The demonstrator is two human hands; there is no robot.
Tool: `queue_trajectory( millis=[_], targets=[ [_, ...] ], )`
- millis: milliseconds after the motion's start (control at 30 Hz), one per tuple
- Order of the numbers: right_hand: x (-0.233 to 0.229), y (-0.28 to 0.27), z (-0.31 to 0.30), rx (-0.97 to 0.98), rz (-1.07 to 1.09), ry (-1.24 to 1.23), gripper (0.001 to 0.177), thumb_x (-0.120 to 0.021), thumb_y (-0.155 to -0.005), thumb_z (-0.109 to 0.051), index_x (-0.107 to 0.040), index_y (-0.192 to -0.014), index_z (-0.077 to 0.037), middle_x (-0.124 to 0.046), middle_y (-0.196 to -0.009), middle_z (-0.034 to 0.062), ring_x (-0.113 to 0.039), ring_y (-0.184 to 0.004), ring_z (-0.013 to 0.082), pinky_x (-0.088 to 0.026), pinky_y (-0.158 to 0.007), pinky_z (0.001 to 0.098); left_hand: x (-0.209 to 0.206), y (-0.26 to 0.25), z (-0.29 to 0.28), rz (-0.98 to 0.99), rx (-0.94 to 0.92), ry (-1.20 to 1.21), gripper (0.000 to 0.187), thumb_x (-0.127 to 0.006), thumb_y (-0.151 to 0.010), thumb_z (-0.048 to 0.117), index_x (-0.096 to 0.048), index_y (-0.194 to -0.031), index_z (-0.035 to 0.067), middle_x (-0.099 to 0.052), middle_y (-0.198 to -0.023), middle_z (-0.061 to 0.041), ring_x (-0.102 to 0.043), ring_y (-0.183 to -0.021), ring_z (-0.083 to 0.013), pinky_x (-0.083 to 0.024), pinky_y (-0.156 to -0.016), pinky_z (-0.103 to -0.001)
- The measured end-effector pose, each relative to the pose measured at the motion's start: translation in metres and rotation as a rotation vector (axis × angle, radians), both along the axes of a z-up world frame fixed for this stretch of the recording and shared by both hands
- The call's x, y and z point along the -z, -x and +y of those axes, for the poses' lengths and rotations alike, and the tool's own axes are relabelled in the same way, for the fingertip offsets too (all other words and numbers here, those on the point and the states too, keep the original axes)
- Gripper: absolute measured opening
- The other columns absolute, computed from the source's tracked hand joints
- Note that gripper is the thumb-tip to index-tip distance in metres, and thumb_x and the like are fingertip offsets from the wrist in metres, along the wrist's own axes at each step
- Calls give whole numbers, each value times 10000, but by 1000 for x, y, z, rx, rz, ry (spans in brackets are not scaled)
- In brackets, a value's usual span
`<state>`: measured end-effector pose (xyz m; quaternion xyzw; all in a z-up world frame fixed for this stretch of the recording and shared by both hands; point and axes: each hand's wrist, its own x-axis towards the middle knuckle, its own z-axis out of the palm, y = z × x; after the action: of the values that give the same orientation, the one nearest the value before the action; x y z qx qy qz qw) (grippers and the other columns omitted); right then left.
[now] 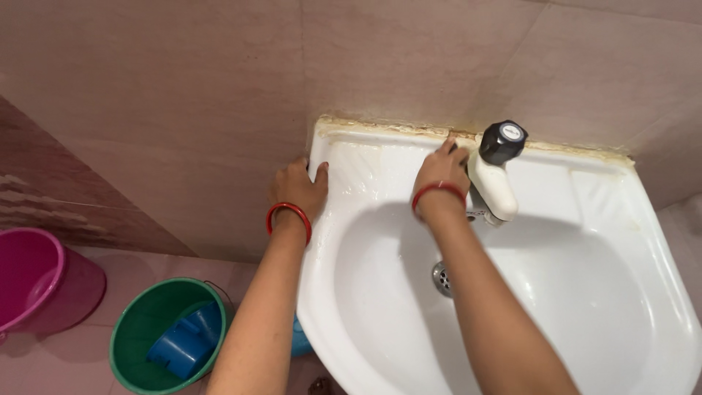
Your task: The person cleans the edge and basin of a sink using a small scrub brush, moving the brush repeatedly along the caulked edge and then scrubbing the interior surface of the basin.
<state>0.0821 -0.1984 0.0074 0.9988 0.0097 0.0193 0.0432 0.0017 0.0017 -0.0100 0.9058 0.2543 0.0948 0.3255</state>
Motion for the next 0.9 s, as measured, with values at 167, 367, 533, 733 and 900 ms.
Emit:
queue_trajectory(
  millis=[167, 367, 533, 733, 900],
  targets=[
    [-1, 49, 10, -17, 19, -264, 751, -611, -885, -55, -300, -1563, 37, -447, -1325, 345, -693, -945, 460, -582, -826, 465, 1, 0, 1, -8, 1, -1, 401, -626, -973, 407, -718, -1024, 20, -744, -949, -213, -721, -905, -383, -568, -813, -484],
    [-17, 37, 9, -447, 8, -332, 599, -699, -904, -196, -519, -1470, -125, -636, -1140, 226, -701, -936, 407, -574, -827, 476, -2, 2, -1, 38, 10, 33, 397, -594, -994, 401, -706, -1067, 27, -751, -948, -200, -740, -901, -365, -581, -815, -476],
    [11, 67, -1, -730, 30, -550, 609, -702, -876, -169, -541, -1464, -189, -690, -1099, 145, -733, -793, 308, -594, -773, 431, 3, 3, 0, -36, -3, 34, 397, -618, -967, 404, -709, -1088, 37, -736, -990, -224, -711, -943, -406, -563, -820, -505],
    [25, 67, 9, -918, -142, -599, 587, -701, -891, -182, -546, -1457, -198, -687, -1052, 138, -725, -740, 288, -590, -699, 426, -2, 2, 0, -14, 4, 24, 395, -601, -983, 413, -710, -1045, 38, -739, -932, -229, -716, -908, -409, -564, -799, -515],
    [-15, 43, 12, -524, -91, -227, 517, -627, -999, -256, -506, -1494, -170, -669, -1087, 165, -704, -689, 359, -587, -609, 462, -8, 6, -1, 28, 3, 96, 398, -558, -1002, 415, -697, -1016, 42, -749, -859, -195, -744, -824, -373, -580, -764, -493]
  ],
)
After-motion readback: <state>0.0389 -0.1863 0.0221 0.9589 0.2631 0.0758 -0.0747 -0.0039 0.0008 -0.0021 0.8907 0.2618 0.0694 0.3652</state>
